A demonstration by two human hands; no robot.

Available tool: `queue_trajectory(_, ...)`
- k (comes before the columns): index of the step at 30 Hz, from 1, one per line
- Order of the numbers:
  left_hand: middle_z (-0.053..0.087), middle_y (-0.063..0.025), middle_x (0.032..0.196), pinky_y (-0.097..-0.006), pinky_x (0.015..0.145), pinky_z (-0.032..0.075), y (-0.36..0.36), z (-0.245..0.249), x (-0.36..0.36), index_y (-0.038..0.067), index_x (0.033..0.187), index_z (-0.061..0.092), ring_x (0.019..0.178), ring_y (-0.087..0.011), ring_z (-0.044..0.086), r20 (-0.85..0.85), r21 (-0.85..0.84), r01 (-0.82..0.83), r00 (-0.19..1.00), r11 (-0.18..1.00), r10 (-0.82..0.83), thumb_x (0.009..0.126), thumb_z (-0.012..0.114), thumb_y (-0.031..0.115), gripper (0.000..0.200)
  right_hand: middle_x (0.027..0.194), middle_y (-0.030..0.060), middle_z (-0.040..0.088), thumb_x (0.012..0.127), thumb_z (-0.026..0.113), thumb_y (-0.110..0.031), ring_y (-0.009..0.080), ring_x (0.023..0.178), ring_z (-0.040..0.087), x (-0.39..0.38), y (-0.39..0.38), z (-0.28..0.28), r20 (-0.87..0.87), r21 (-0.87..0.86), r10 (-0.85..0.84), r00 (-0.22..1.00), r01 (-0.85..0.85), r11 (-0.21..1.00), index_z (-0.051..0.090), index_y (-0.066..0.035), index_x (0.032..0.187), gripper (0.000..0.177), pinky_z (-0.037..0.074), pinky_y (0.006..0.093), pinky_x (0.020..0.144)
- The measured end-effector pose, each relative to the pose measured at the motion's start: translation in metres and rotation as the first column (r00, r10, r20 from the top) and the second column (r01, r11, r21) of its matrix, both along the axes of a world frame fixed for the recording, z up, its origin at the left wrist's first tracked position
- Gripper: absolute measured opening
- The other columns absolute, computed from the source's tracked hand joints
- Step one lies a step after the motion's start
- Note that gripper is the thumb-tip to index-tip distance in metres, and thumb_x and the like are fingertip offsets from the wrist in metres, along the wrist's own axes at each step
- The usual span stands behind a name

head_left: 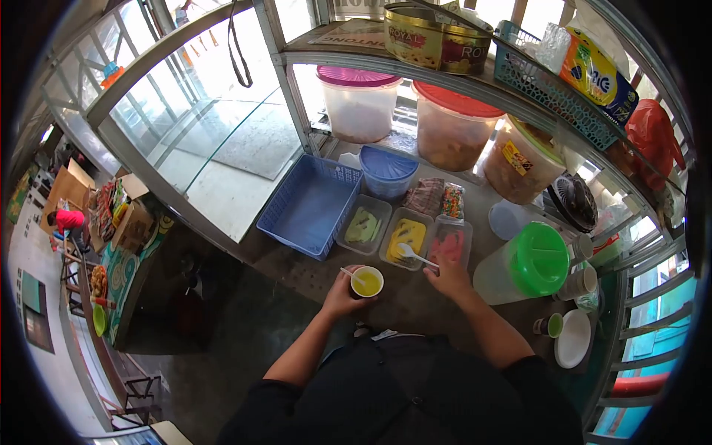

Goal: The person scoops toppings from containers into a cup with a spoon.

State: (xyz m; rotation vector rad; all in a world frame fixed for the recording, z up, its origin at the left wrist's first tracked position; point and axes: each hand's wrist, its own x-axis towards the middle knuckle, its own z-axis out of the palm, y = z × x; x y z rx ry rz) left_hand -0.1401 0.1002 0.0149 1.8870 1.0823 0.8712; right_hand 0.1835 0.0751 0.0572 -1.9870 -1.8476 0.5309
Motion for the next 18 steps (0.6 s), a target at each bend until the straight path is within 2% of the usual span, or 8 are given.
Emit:
queue_trajectory(2, 0.062, -0.0101, 0.132, -0.042, 0.103, 0.049, 0.003, 0.022, -0.001, 0.01, 0.14, 0.053, 0.123, -0.0305, 0.061, -0.194, 0.067, 0.045, 0.98, 0.997, -0.032, 0.069, 0.091, 0.033, 0.084, 0.094, 0.0166, 0.074, 0.086, 0.075, -0.033, 0.0331, 0.09, 0.073, -0.002, 0.008, -0.022, -0.145, -0.005, -0.073, 0.987, 0.073, 0.997, 0.065, -0.009, 0.119, 0.042, 0.056, 0.0459, 0.081)
queue_trajectory(5, 0.061, -0.0105, 0.135, -0.0435, 0.1, 0.051, 0.013, 0.002, -0.009, 0.016, 0.142, 0.053, 0.124, -0.034, 0.059, -0.272, -0.119, 0.103, 0.953, 0.988, -0.132, 0.071, 0.089, 0.034, 0.082, 0.086, 0.0148, 0.074, 0.087, 0.075, -0.027, 0.0282, 0.078, 0.074, -0.003, 0.019, -0.045, -0.264, -0.009, -0.161, 0.951, 0.165, 0.986, 0.07, -0.006, 0.11, 0.032, 0.057, 0.0409, 0.073)
queue_trajectory(8, 0.063, -0.012, 0.133, -0.0422, 0.099, 0.051, 0.025, 0.014, -0.007, 0.013, 0.139, 0.055, 0.125, -0.031, 0.06, -0.363, -0.177, 0.14, 0.911, 0.974, -0.197, 0.07, 0.091, 0.037, 0.082, 0.075, 0.0099, 0.071, 0.092, 0.071, -0.015, 0.0134, 0.057, 0.068, -0.007, 0.021, -0.025, -0.406, -0.191, -0.233, 0.884, 0.167, 0.967, 0.071, 0.001, 0.106, 0.021, 0.053, 0.0302, 0.054)
queue_trajectory(11, 0.061, -0.0082, 0.138, -0.0456, 0.097, 0.052, 0.038, 0.003, -0.008, 0.021, 0.144, 0.049, 0.124, -0.0336, 0.059, -0.36, -0.138, 0.199, 0.902, 0.97, -0.237, 0.073, 0.088, 0.034, 0.082, 0.076, 0.0093, 0.072, 0.093, 0.07, -0.011, 0.013, 0.059, 0.068, -0.011, 0.018, -0.022, -0.445, -0.263, -0.332, 0.832, 0.233, 0.936, 0.072, 0.003, 0.103, 0.017, 0.054, 0.0284, 0.055)
queue_trajectory(14, 0.061, -0.0075, 0.137, -0.0454, 0.096, 0.053, 0.042, 0.014, -0.008, 0.021, 0.145, 0.048, 0.124, -0.0328, 0.06, -0.311, -0.058, 0.182, 0.931, 0.982, -0.191, 0.073, 0.088, 0.035, 0.083, 0.076, 0.0097, 0.073, 0.091, 0.072, -0.011, 0.0135, 0.059, 0.07, -0.012, 0.015, -0.033, -0.519, -0.215, -0.394, 0.759, 0.33, 0.919, 0.073, 0.002, 0.098, 0.015, 0.054, 0.0292, 0.054)
queue_trajectory(18, 0.062, -0.0073, 0.135, -0.0444, 0.095, 0.053, 0.045, 0.01, -0.01, 0.021, 0.144, 0.049, 0.121, -0.033, 0.061, -0.33, -0.099, 0.183, 0.921, 0.978, -0.206, 0.073, 0.088, 0.035, 0.082, 0.077, 0.0102, 0.074, 0.092, 0.072, -0.011, 0.0138, 0.06, 0.07, -0.011, 0.009, -0.033, -0.532, -0.129, -0.396, 0.748, 0.391, 0.911, 0.072, 0.003, 0.098, 0.016, 0.055, 0.029, 0.054)
